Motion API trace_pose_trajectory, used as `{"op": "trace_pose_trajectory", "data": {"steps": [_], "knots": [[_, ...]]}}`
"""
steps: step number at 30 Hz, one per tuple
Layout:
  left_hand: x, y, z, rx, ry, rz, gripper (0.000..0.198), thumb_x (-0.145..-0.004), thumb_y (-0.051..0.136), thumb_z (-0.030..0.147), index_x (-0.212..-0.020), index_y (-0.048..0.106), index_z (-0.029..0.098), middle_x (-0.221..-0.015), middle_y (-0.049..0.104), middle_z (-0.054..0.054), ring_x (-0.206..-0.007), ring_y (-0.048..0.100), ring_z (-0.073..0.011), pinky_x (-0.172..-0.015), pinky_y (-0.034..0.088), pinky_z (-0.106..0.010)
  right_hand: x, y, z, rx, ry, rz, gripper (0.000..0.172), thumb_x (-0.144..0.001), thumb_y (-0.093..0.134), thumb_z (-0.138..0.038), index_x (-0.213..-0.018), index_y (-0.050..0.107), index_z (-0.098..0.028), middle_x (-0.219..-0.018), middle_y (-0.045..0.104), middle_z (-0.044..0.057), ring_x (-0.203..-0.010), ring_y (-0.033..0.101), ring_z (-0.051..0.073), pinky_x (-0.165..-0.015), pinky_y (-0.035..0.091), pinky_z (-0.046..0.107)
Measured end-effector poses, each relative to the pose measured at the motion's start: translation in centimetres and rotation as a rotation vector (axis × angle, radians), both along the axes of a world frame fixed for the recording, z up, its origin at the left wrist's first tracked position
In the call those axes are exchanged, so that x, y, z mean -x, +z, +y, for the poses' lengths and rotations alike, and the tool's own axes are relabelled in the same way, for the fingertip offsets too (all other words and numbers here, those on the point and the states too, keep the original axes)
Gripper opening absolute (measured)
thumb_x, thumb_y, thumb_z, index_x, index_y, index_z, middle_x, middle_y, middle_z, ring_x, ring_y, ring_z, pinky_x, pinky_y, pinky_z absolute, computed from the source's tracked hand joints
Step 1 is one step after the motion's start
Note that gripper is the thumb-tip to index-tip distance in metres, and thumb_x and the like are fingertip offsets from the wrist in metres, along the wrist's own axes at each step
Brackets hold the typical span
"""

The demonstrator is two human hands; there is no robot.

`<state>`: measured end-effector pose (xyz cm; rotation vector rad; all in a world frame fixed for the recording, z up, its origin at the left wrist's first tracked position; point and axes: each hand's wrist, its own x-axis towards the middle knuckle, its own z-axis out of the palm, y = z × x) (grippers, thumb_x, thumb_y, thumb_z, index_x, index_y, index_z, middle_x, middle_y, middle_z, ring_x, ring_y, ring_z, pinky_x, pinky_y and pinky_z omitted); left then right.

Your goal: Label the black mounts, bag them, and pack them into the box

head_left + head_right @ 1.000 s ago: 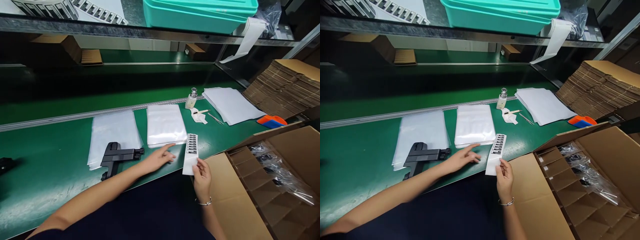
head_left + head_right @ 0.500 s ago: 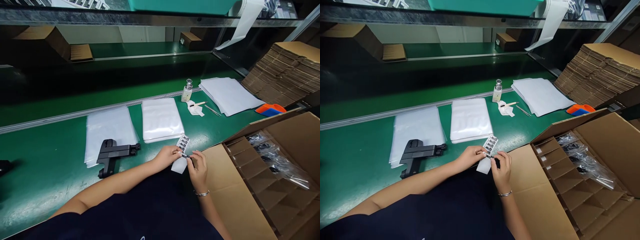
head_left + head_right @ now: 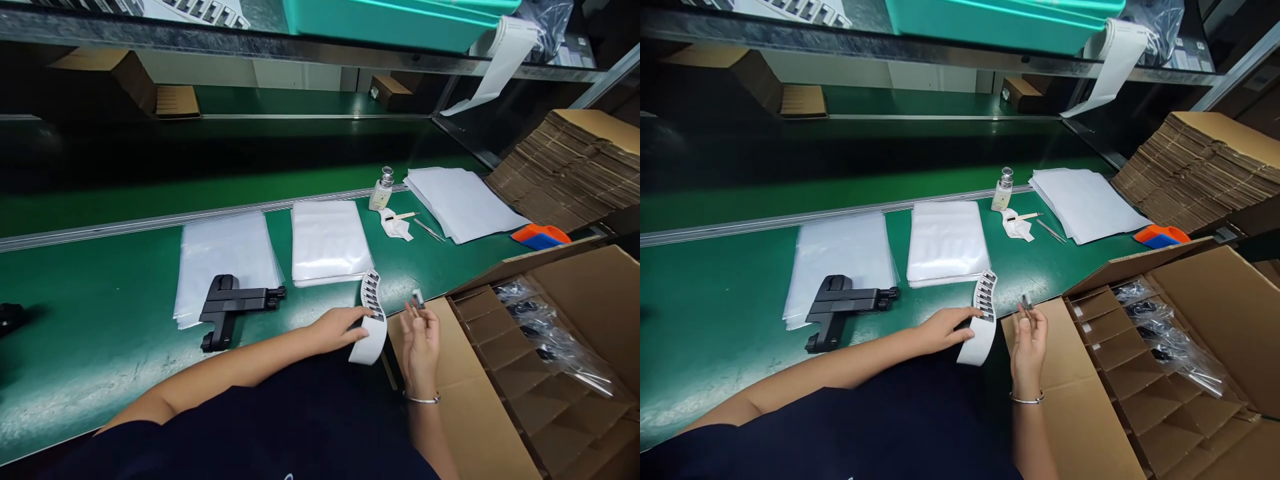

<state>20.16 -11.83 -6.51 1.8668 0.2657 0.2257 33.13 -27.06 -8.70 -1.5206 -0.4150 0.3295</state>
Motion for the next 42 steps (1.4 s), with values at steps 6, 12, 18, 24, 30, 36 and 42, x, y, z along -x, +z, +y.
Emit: {"op": "trace_pose_trajectory", "data": {"steps": [6,12,18,24,30,36,42], "knots": [[1.6,0.2,0.1,-0.339,-0.204,-0.123,0.039,-0.095,0.047,0.032,-0.129,0.060,0.018,-0.123,0.065,-0.018,-0.116,0.060,-0.0307,-0.100,0.044,-0.040,0.6,1.0,3.1,0.051,0.128,-0.020,0.074,-0.078,0.070,-0.037,-0.139,0.030,-0.032,-0.156,0.024,0.016,-0.105,0.064,0.021,-0.087,0.053,0.039],[3.2,1.2,1.0,-0.518,-0.070,-0.236,0.038,-0.094,0.045,0.031,-0.127,0.061,0.019,-0.118,0.068,-0.016,-0.116,0.060,-0.0285,-0.103,0.042,-0.038,1.6,2.6,4.9,0.048,0.230,-0.115,0.066,-0.082,0.065,-0.037,-0.136,0.029,-0.032,-0.154,0.028,0.017,-0.094,0.067,0.018,-0.083,0.055,0.039],[5.5,2.1,2.6,-0.380,0.035,-0.185,0.053,-0.090,0.052,0.028,-0.142,0.047,0.022,-0.125,0.065,-0.013,-0.113,0.060,-0.0287,-0.108,0.035,-0.042,-2.9,3.8,8.5,0.011,0.037,-0.489,0.067,-0.073,0.069,-0.033,-0.127,0.030,-0.026,-0.148,0.035,0.020,-0.131,0.044,0.027,-0.085,0.053,0.039],[16.0,2.8,11.0,-0.032,0.623,-0.073,0.033,-0.078,0.067,0.023,-0.111,0.070,0.023,-0.116,0.069,-0.010,-0.120,0.054,-0.0328,-0.116,0.021,-0.047,-13.0,2.1,11.8,0.516,0.040,-0.566,0.081,-0.066,0.067,-0.031,-0.136,0.035,-0.009,-0.148,0.025,0.031,-0.118,0.056,0.041,-0.095,0.047,0.058],[21.6,-0.3,10.4,-0.041,0.735,-0.011,0.038,-0.086,0.057,0.025,-0.123,0.063,0.023,-0.142,0.052,-0.007,-0.141,0.033,-0.0284,-0.119,0.019,-0.040,-4.4,3.9,14.5,0.274,-0.087,-0.861,0.032,-0.087,0.055,-0.039,-0.103,0.062,-0.013,-0.139,0.047,0.023,-0.139,0.034,0.036,-0.113,0.026,0.056],[19.5,-1.4,5.9,-0.162,0.868,0.058,0.043,-0.092,0.044,0.023,-0.135,0.050,0.020,-0.146,0.046,-0.010,-0.144,0.027,-0.0274,-0.121,0.019,-0.046,10.2,4.1,17.8,0.269,0.905,-0.240,0.024,-0.081,0.062,-0.040,-0.067,0.062,-0.021,-0.113,0.066,0.009,-0.121,0.052,0.030,-0.106,0.034,0.050],[19.5,-1.8,5.8,-0.367,0.821,0.167,0.045,-0.094,0.037,0.022,-0.138,0.042,0.018,-0.147,0.043,-0.011,-0.145,0.025,-0.0270,-0.118,0.028,-0.050,13.2,3.1,18.5,0.422,1.041,-0.283,0.020,-0.079,0.061,-0.035,-0.065,0.064,-0.022,-0.107,0.064,0.008,-0.111,0.054,0.027,-0.102,0.034,0.047]]}}
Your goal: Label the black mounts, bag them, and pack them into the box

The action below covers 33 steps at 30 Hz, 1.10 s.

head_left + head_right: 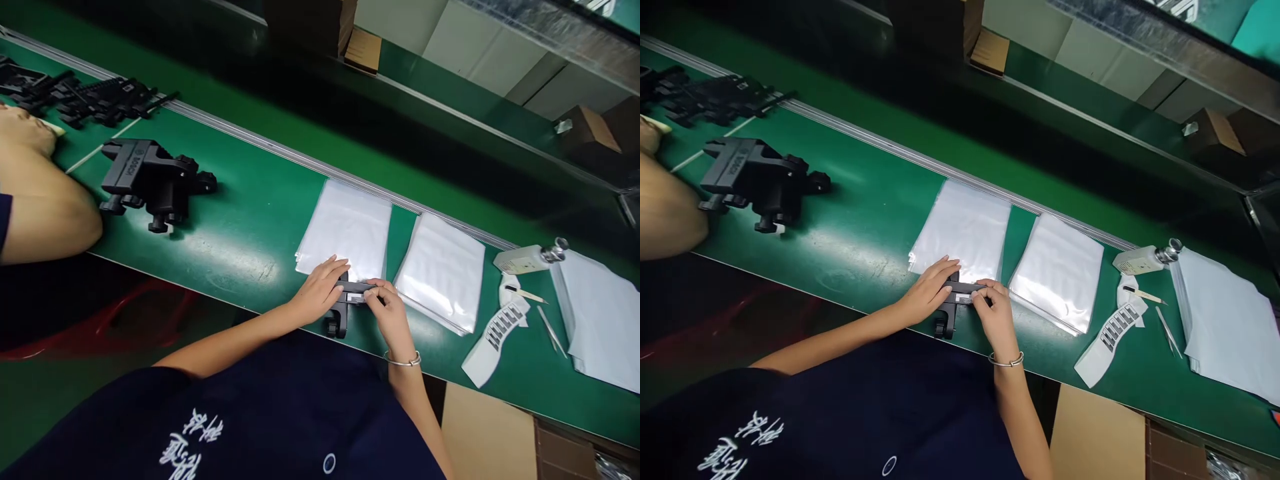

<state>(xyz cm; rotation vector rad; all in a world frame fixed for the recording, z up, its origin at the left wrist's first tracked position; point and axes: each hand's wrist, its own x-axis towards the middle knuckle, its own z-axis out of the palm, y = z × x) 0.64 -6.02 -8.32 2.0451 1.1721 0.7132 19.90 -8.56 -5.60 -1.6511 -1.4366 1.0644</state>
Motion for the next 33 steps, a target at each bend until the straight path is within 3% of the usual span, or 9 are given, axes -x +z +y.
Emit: {"op": "trace_pose_trajectory", "data": {"steps": [28,33], "knots": [[-0.08,0.00,0.03,-0.020,0.002,0.019,0.045,-0.093,0.038,0.020,-0.138,0.041,0.017,-0.146,0.044,-0.012,-0.144,0.028,-0.0285,-0.116,0.031,-0.051,0.18,0.38,0.02,0.000,0.034,-0.074,0.021,-0.081,0.059,-0.035,-0.065,0.063,-0.022,-0.106,0.063,0.007,-0.107,0.052,0.027,-0.097,0.034,0.045],[0.33,-0.19,-0.28,-0.136,0.040,0.003,0.045,-0.095,0.039,0.023,-0.140,0.039,0.018,-0.147,0.043,-0.014,-0.142,0.032,-0.0278,-0.113,0.035,-0.050,0.41,0.55,-0.18,-0.067,0.051,-0.177,0.021,-0.083,0.057,-0.034,-0.066,0.060,-0.022,-0.105,0.061,0.008,-0.107,0.053,0.026,-0.097,0.036,0.044]]}}
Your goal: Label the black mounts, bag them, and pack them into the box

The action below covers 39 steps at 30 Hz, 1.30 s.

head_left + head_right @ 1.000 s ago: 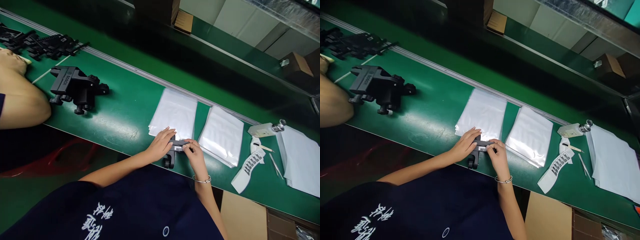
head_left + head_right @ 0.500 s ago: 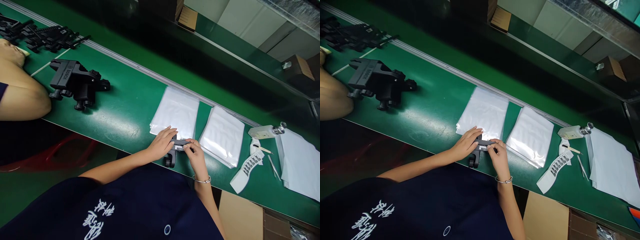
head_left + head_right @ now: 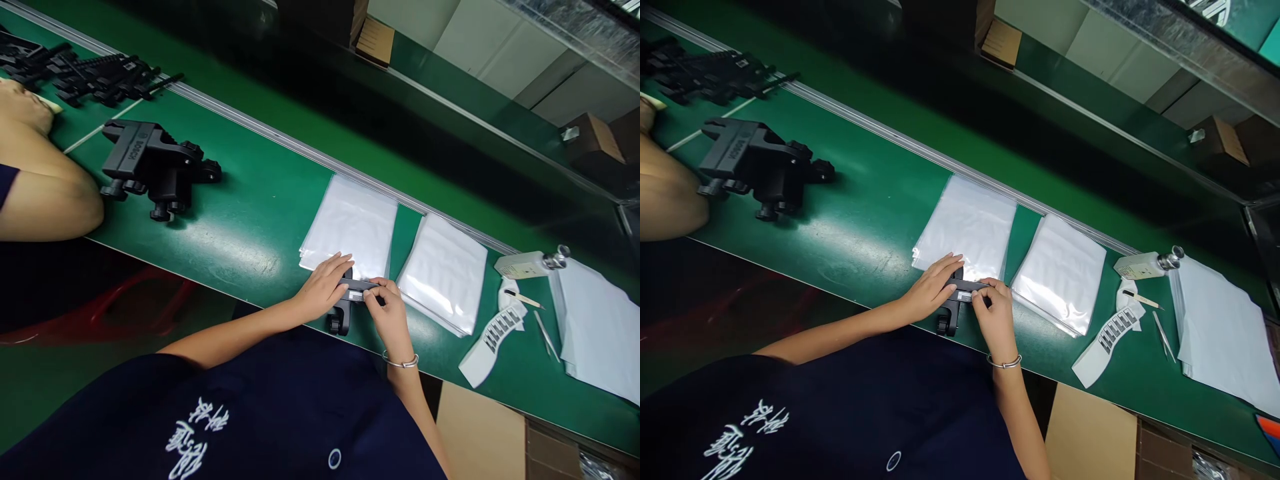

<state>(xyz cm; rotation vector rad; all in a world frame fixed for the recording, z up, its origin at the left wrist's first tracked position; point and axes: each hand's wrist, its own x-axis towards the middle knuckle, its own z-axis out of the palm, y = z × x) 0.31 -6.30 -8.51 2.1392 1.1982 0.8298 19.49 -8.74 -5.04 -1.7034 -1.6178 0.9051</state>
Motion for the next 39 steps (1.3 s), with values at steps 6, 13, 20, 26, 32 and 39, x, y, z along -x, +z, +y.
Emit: {"op": "trace_pose_trajectory", "data": {"steps": [6,13,20,26,32,39], "knots": [[2.0,0.8,0.4,-0.514,-0.303,0.093,0.023,-0.095,0.047,0.025,-0.111,0.062,0.020,-0.107,0.070,-0.006,-0.107,0.061,-0.0228,-0.092,0.046,-0.039,0.4,0.2,-0.1,-0.035,0.024,-0.060,0.021,-0.085,0.056,-0.033,-0.067,0.060,-0.021,-0.104,0.062,0.008,-0.105,0.055,0.026,-0.096,0.039,0.045],[2.4,3.5,2.7,-0.209,-0.565,0.332,0.024,-0.094,0.048,0.037,-0.104,0.067,0.025,-0.096,0.070,-0.005,-0.093,0.061,-0.0188,-0.075,0.043,-0.030,-3.5,0.6,0.0,-0.043,0.194,-0.067,0.030,-0.087,0.061,-0.039,-0.114,0.066,-0.026,-0.132,0.059,0.009,-0.125,0.053,0.026,-0.105,0.041,0.048],[-0.1,5.4,4.4,-0.288,-0.741,0.451,0.021,-0.087,0.060,0.032,-0.106,0.067,0.025,-0.087,0.068,-0.005,-0.089,0.059,-0.0211,-0.074,0.040,-0.033,-5.3,-0.7,0.2,-0.130,0.362,-0.207,0.045,-0.089,0.061,-0.039,-0.133,0.057,-0.030,-0.134,0.060,0.007,-0.125,0.053,0.027,-0.107,0.042,0.052],[-0.3,5.4,3.7,-0.298,-0.722,0.532,0.022,-0.090,0.057,0.034,-0.106,0.068,0.022,-0.085,0.068,-0.006,-0.086,0.059,-0.0209,-0.069,0.038,-0.032,-5.3,-0.9,0.1,-0.167,0.358,-0.230,0.043,-0.090,0.060,-0.040,-0.131,0.058,-0.029,-0.130,0.063,0.008,-0.119,0.057,0.028,-0.102,0.043,0.052],[2.5,5.5,3.0,-0.318,-0.641,0.547,0.028,-0.093,0.052,0.037,-0.109,0.068,0.021,-0.082,0.066,-0.005,-0.079,0.059,-0.0198,-0.065,0.038,-0.031,-5.0,-0.9,0.5,-0.171,0.388,-0.243,0.044,-0.091,0.059,-0.037,-0.133,0.054,-0.028,-0.129,0.062,0.009,-0.118,0.057,0.029,-0.102,0.042,0.054],[2.8,2.6,6.2,-0.097,-0.132,0.445,0.032,-0.098,0.038,0.027,-0.114,0.064,0.018,-0.109,0.067,-0.009,-0.104,0.063,-0.0221,-0.088,0.049,-0.033,-5.1,-0.3,-2.7,-0.385,0.364,-0.228,0.046,-0.092,0.057,-0.033,-0.136,0.045,-0.029,-0.122,0.063,0.009,-0.113,0.060,0.027,-0.109,0.036,0.059]]}}
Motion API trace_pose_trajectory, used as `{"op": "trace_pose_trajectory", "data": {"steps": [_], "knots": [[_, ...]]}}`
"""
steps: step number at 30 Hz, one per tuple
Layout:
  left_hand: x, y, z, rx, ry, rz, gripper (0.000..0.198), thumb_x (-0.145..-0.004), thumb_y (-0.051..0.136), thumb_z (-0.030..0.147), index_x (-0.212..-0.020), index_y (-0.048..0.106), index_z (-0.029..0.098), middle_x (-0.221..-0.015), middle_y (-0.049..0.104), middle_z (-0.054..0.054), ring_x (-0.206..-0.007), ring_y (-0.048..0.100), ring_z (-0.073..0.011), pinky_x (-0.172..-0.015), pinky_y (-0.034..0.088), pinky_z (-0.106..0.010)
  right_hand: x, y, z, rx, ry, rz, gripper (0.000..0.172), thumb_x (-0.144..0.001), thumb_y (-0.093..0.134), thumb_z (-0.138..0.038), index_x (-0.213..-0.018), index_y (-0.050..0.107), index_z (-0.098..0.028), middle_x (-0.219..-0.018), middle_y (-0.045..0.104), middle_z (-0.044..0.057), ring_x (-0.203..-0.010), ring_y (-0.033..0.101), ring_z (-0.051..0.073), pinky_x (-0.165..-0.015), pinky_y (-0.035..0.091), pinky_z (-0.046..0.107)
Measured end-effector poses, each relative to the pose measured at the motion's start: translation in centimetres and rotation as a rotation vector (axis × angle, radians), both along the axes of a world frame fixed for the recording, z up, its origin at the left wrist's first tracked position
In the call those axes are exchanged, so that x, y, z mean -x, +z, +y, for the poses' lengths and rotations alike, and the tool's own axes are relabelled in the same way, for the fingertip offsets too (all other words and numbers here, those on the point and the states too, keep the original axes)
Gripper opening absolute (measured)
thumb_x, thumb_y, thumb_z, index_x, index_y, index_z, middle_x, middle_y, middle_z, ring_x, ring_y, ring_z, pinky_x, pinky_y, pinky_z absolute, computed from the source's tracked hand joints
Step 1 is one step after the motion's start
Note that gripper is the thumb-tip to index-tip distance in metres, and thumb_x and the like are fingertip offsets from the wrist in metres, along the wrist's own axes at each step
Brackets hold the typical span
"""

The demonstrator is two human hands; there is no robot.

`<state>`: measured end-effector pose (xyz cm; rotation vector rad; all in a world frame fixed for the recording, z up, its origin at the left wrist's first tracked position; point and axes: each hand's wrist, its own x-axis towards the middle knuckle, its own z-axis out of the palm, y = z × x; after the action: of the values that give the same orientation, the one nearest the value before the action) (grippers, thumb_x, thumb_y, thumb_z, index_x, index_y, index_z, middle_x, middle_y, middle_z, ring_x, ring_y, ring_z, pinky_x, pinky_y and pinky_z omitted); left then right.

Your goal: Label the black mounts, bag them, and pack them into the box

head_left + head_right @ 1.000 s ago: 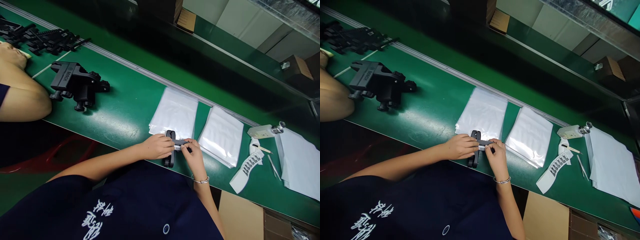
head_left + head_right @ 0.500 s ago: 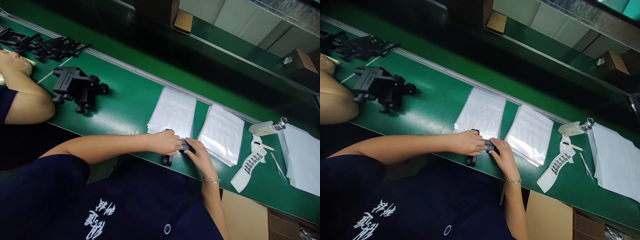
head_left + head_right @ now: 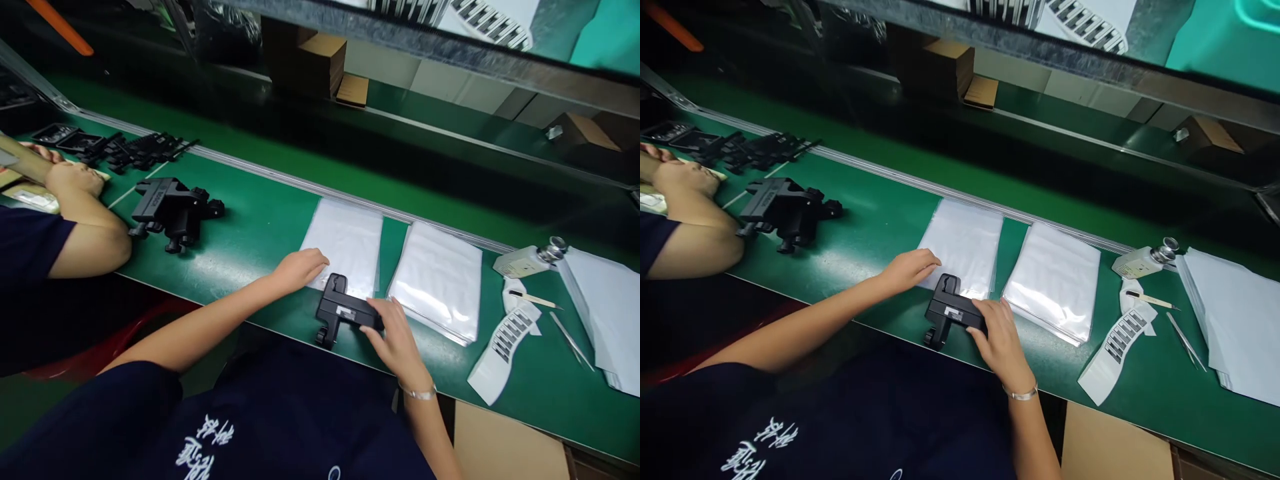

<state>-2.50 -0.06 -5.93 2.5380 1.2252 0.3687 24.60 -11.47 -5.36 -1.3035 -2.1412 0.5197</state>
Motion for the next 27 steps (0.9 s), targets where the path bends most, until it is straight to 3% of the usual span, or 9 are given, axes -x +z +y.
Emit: {"op": "trace_pose_trajectory", "data": {"steps": [4,8,12,15,20,24,27], "knots": [[-0.7,-3.1,-0.4,-0.006,-0.102,0.114,0.038,-0.092,0.051,0.028,-0.128,0.054,0.017,-0.143,0.050,-0.015,-0.134,0.045,-0.0274,-0.107,0.041,-0.043,-2.6,0.2,-2.9,-0.200,-0.287,0.079,0.047,-0.088,0.062,-0.032,-0.132,0.046,-0.027,-0.116,0.064,0.009,-0.109,0.062,0.028,-0.106,0.038,0.061],[-0.5,-4.2,-1.2,-0.031,-0.168,0.187,0.036,-0.095,0.037,0.015,-0.126,0.056,0.020,-0.138,0.057,-0.012,-0.127,0.054,-0.0230,-0.097,0.049,-0.036,-4.0,1.4,-3.7,-0.353,-0.484,0.093,0.051,-0.085,0.067,-0.031,-0.131,0.047,-0.027,-0.113,0.063,0.009,-0.108,0.061,0.028,-0.103,0.042,0.059],[0.4,-3.7,-1.2,-0.067,-0.224,0.125,0.037,-0.096,0.035,0.015,-0.123,0.058,0.023,-0.135,0.059,-0.009,-0.119,0.060,-0.0224,-0.090,0.051,-0.032,-3.7,3.0,-3.7,-0.425,-0.473,0.094,0.055,-0.084,0.068,-0.025,-0.134,0.043,-0.029,-0.112,0.062,0.009,-0.105,0.061,0.027,-0.102,0.043,0.059],[0.7,-3.5,-1.2,-0.089,-0.300,0.139,0.032,-0.097,0.036,0.018,-0.114,0.063,0.022,-0.117,0.067,-0.010,-0.109,0.063,-0.0219,-0.087,0.051,-0.032,-3.4,4.0,-3.8,-0.460,-0.432,0.106,0.061,-0.084,0.068,-0.021,-0.137,0.040,-0.032,-0.111,0.062,0.007,-0.104,0.062,0.026,-0.101,0.044,0.058],[-0.2,-2.9,-1.4,-0.091,-0.217,0.242,0.030,-0.098,0.036,0.023,-0.110,0.063,0.021,-0.091,0.066,-0.007,-0.082,0.062,-0.0201,-0.067,0.049,-0.028,-2.9,5.2,-3.8,-0.488,-0.316,0.043,0.069,-0.085,0.063,-0.010,-0.142,0.037,-0.040,-0.114,0.058,0.007,-0.106,0.058,0.026,-0.097,0.044,0.057],[-0.5,-2.2,-1.6,-0.108,-0.252,0.253,0.027,-0.094,0.039,0.017,-0.110,0.061,0.020,-0.084,0.063,-0.007,-0.076,0.060,-0.0207,-0.063,0.047,-0.029,-2.3,5.7,-3.7,-0.475,-0.270,-0.018,0.075,-0.086,0.057,-0.005,-0.146,0.032,-0.044,-0.118,0.052,0.009,-0.109,0.054,0.026,-0.096,0.043,0.056],[-0.3,-2.0,-1.8,-0.082,-0.245,0.234,0.024,-0.092,0.042,0.016,-0.105,0.061,0.020,-0.085,0.063,-0.007,-0.076,0.060,-0.0200,-0.065,0.047,-0.029,-2.1,5.8,-3.6,-0.466,-0.267,-0.071,0.068,-0.087,0.055,-0.005,-0.140,0.042,-0.046,-0.116,0.050,0.008,-0.108,0.054,0.027,-0.097,0.041,0.057]]}}
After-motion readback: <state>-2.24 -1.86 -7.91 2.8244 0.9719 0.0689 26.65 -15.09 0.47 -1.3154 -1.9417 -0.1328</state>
